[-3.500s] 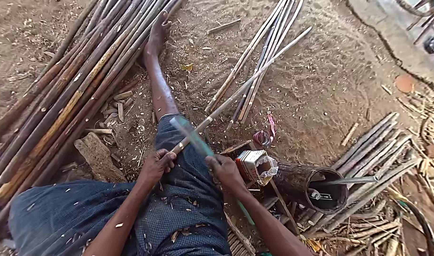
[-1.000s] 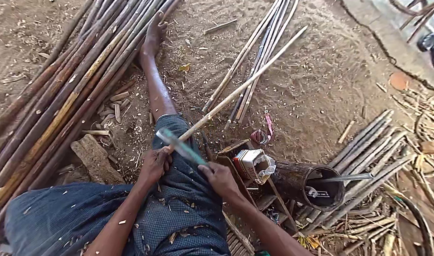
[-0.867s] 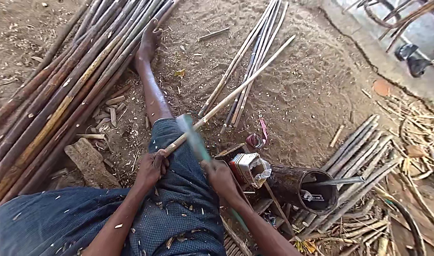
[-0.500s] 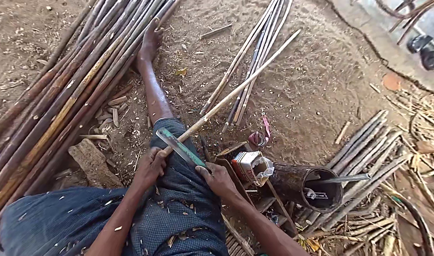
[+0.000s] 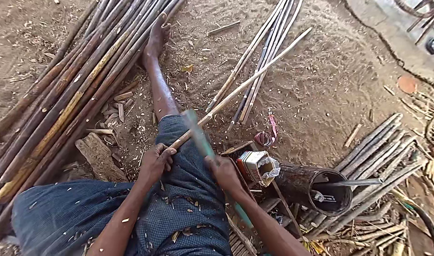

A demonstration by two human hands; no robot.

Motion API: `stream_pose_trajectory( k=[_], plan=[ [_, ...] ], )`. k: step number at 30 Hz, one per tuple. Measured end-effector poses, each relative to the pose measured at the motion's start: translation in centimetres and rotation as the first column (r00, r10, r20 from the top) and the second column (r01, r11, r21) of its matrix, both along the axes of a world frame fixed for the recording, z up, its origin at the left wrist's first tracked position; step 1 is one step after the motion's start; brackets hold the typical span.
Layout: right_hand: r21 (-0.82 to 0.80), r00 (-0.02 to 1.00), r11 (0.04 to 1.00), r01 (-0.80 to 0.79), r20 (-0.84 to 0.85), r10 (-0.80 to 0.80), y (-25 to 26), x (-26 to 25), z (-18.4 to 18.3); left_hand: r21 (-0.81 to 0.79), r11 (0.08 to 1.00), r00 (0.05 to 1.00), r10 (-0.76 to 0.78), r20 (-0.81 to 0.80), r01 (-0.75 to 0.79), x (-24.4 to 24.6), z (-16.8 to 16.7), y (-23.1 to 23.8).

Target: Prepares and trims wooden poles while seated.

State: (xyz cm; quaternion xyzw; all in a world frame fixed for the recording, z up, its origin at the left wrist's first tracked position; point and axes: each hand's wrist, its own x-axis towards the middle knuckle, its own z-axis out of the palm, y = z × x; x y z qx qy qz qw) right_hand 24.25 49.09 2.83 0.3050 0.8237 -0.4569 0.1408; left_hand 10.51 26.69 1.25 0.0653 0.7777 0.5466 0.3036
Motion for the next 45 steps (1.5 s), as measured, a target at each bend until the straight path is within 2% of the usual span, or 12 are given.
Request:
stream_pose_trajectory(
  k=[2,5,8,12,16,19,22,26,36,39,41,45],
  plan=[
    [0.085,0.993,0.989,-0.119,0.021,0.118,-0.3,-0.2,0.2,0.009,1.000,1.000,-0.007,0.003,0.007,0.0,0.0,-0.1],
    [0.058,0.995,0.994,0.091,0.030,-0.093,2.0,-1.7,-0.3,-0.027,0.999,0.999,-0.033,-0.040,0.032,-0.3,0.2,0.1],
    [0.101,0.979,0.976,-0.193,0.088,0.185,0.2,-1.9,1.3,-0.062,0.998,0.998,-0.028,-0.049,0.025,0.1,0.3,-0.2],
    [0.054,0.994,0.993,0.109,-0.012,-0.108,2.6,-2.5,-0.4,-0.025,0.998,0.997,-0.061,-0.042,0.060,-0.5,0.1,0.0],
    [0.110,0.992,0.987,-0.119,-0.015,0.121,-0.6,-0.4,0.7,0.017,0.999,0.999,-0.033,-0.010,0.033,0.0,0.0,-0.3],
    [0.033,0.995,0.994,0.102,-0.014,-0.101,1.0,-0.7,0.3,0.025,0.999,1.000,-0.028,-0.013,0.028,-0.3,-0.2,0.3],
    [0.113,0.992,0.985,-0.127,-0.010,0.129,-0.6,-0.2,0.6,0.096,0.995,0.998,0.020,0.054,-0.025,0.1,-0.2,0.0],
    [0.030,0.995,0.994,0.101,-0.011,-0.100,1.6,-1.1,-0.6,0.114,0.992,0.995,0.050,0.088,-0.060,0.0,0.0,0.5],
    [0.088,0.994,0.990,-0.112,-0.005,0.113,-0.7,-0.5,0.6,0.116,0.991,0.994,0.059,0.096,-0.070,0.5,0.0,0.2],
    [0.010,0.993,0.994,0.113,-0.019,-0.113,1.2,-1.3,-0.6,0.137,0.988,0.993,0.059,0.100,-0.073,0.2,-0.1,0.4],
    [0.057,0.999,0.998,-0.010,-0.035,0.012,-0.5,-1.0,0.5,0.137,0.986,0.991,0.076,0.111,-0.091,0.2,0.1,0.3],
    [0.078,0.996,0.995,-0.059,-0.057,0.063,-0.2,-0.6,0.9,0.016,0.998,0.997,-0.065,0.038,0.065,-0.6,1.0,0.5]
  ],
)
